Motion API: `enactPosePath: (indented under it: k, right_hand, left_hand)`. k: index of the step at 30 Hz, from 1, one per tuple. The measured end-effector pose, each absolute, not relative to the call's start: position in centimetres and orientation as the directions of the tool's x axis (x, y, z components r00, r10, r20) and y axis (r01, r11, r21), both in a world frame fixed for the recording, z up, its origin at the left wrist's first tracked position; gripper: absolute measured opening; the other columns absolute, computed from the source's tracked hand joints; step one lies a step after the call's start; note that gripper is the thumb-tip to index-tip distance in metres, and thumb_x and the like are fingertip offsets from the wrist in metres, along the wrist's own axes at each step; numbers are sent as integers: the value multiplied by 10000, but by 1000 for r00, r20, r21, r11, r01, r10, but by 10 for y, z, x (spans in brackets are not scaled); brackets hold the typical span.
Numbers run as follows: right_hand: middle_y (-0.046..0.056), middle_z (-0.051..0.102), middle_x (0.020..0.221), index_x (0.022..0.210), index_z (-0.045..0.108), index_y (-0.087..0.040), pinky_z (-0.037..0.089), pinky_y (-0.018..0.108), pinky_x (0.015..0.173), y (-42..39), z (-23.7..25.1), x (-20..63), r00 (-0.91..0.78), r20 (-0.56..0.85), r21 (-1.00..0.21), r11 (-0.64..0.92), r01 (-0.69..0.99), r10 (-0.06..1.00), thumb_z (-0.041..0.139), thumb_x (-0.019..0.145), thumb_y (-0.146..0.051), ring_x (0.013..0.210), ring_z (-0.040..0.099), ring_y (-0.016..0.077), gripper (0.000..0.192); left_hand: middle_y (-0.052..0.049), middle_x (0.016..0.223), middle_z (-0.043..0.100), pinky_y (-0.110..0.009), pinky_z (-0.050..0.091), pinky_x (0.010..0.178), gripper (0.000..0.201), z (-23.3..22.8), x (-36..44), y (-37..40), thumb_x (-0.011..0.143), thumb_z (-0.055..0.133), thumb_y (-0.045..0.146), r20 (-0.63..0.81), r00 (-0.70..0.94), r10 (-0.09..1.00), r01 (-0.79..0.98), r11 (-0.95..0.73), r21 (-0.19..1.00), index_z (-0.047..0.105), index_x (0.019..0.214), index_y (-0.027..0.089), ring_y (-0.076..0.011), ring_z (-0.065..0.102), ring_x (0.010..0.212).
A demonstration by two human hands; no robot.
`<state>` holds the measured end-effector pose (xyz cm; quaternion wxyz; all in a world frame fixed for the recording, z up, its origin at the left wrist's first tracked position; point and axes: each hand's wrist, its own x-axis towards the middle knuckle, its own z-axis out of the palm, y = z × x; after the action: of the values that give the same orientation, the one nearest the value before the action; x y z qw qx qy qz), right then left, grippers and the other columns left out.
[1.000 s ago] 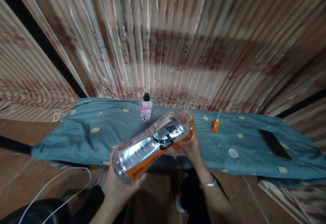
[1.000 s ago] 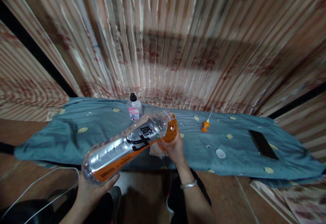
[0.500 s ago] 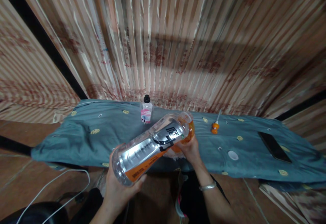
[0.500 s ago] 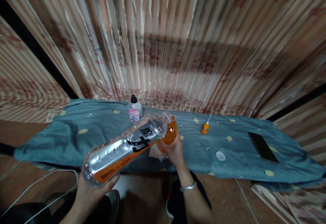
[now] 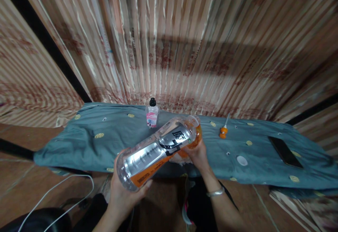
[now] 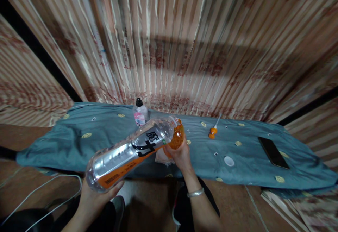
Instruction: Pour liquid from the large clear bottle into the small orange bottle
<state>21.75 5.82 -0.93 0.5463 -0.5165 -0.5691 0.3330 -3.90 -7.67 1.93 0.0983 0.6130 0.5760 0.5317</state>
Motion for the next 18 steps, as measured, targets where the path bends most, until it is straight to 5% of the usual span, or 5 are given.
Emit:
enactPosePath:
  k: [18]
  right_hand:
    - [108,754,1189,1323,542,-215,604,431,931,58,-9,217,141,283,-939,244,244,949,870,633,-386,1068,734,305,783]
  left_hand:
    - [-187,1288,658,-488,584,972,852,21,-39,-76,685,831,408,475,-282,834,547,-267,793,433,1395,157,-334,691,1167]
